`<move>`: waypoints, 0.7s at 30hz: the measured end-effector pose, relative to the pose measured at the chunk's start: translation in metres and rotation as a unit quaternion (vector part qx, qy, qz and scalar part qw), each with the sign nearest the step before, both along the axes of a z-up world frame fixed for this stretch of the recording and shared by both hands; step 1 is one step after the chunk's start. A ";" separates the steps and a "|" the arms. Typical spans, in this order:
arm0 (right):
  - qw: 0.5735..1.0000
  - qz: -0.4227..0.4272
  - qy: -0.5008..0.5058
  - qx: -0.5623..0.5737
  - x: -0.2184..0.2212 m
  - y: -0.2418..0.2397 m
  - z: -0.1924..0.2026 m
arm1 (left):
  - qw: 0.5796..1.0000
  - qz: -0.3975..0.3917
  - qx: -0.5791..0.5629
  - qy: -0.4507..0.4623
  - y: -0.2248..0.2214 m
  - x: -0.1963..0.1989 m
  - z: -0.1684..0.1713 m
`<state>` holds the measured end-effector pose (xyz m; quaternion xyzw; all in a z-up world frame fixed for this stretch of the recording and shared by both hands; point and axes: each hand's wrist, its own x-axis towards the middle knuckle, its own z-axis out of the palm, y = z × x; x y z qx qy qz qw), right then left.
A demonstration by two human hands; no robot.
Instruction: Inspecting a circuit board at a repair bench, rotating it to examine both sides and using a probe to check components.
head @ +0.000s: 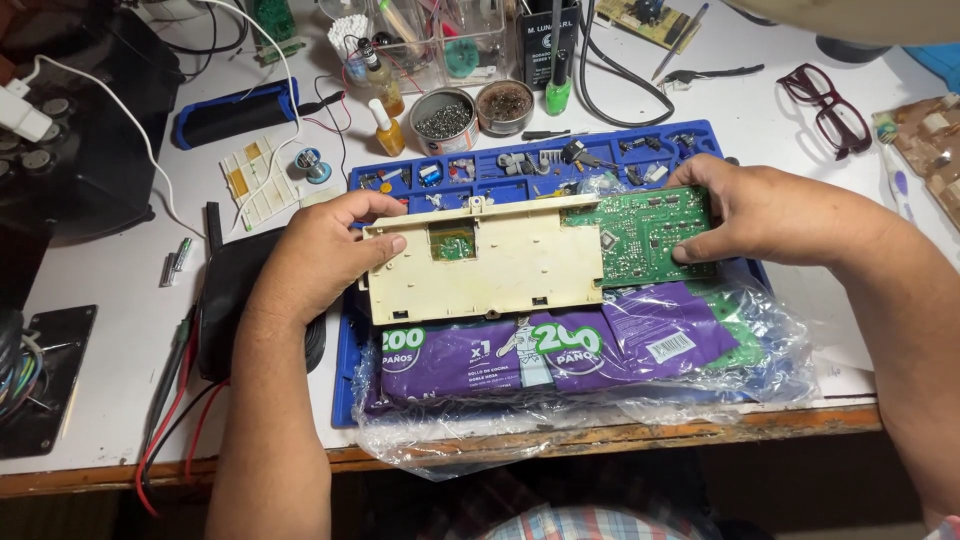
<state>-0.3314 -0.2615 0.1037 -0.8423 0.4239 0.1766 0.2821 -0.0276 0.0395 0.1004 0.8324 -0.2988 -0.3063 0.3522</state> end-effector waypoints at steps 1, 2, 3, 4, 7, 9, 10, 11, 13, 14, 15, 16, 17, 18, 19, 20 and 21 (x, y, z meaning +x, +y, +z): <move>1.000 0.002 0.011 -0.007 0.001 0.003 0.003 | 1.000 0.002 -0.020 0.016 0.001 0.000 -0.002; 1.000 0.002 0.012 -0.007 0.003 0.008 0.007 | 1.000 0.002 -0.020 0.016 0.001 0.002 -0.004; 1.000 -0.015 0.016 -0.002 0.005 0.013 0.012 | 0.999 -0.004 -0.032 0.005 0.002 0.005 -0.007; 0.999 -0.032 0.020 0.004 0.007 0.019 0.017 | 0.999 -0.010 -0.044 -0.006 0.003 0.007 -0.010; 0.995 0.000 0.082 -0.060 0.011 0.025 0.015 | 0.999 -0.013 -0.045 -0.014 0.004 0.010 -0.013; 0.995 -0.003 0.083 -0.059 0.013 0.028 0.018 | 0.999 -0.013 -0.041 -0.023 0.004 0.007 -0.010; 0.995 -0.006 0.084 -0.057 0.014 0.030 0.019 | 0.999 -0.013 -0.038 -0.032 0.004 0.006 -0.008; 0.995 -0.006 0.084 -0.057 0.014 0.030 0.019 | 0.999 -0.013 -0.038 -0.031 0.004 0.006 -0.008; 0.995 -0.003 0.084 -0.053 0.014 0.030 0.020 | 0.999 -0.015 -0.031 -0.041 0.005 0.005 -0.007; 0.995 -0.003 0.085 -0.053 0.014 0.029 0.019 | 0.999 -0.014 -0.031 -0.040 0.005 0.005 -0.007; 0.995 0.001 0.087 -0.055 0.013 0.029 0.018 | 0.998 -0.015 -0.039 -0.036 0.005 0.005 -0.007; 0.994 0.005 0.090 -0.058 0.012 0.028 0.017 | 0.998 -0.015 -0.048 -0.031 0.004 0.005 -0.008; 0.994 0.006 0.090 -0.057 0.014 0.030 0.017 | 0.998 -0.015 -0.047 -0.031 0.005 0.005 -0.008; 0.993 0.007 0.098 -0.072 0.015 0.032 0.018 | 0.998 -0.019 -0.050 -0.037 0.005 0.006 -0.009; 0.991 0.008 0.106 -0.087 0.016 0.035 0.018 | 0.997 -0.023 -0.054 -0.043 0.006 0.006 -0.010; 0.991 0.008 0.106 -0.086 0.017 0.035 0.018 | 0.997 -0.023 -0.053 -0.043 0.006 0.006 -0.009; 0.990 0.006 0.109 -0.086 0.017 0.035 0.018 | 0.997 -0.023 -0.050 -0.045 0.006 0.005 -0.008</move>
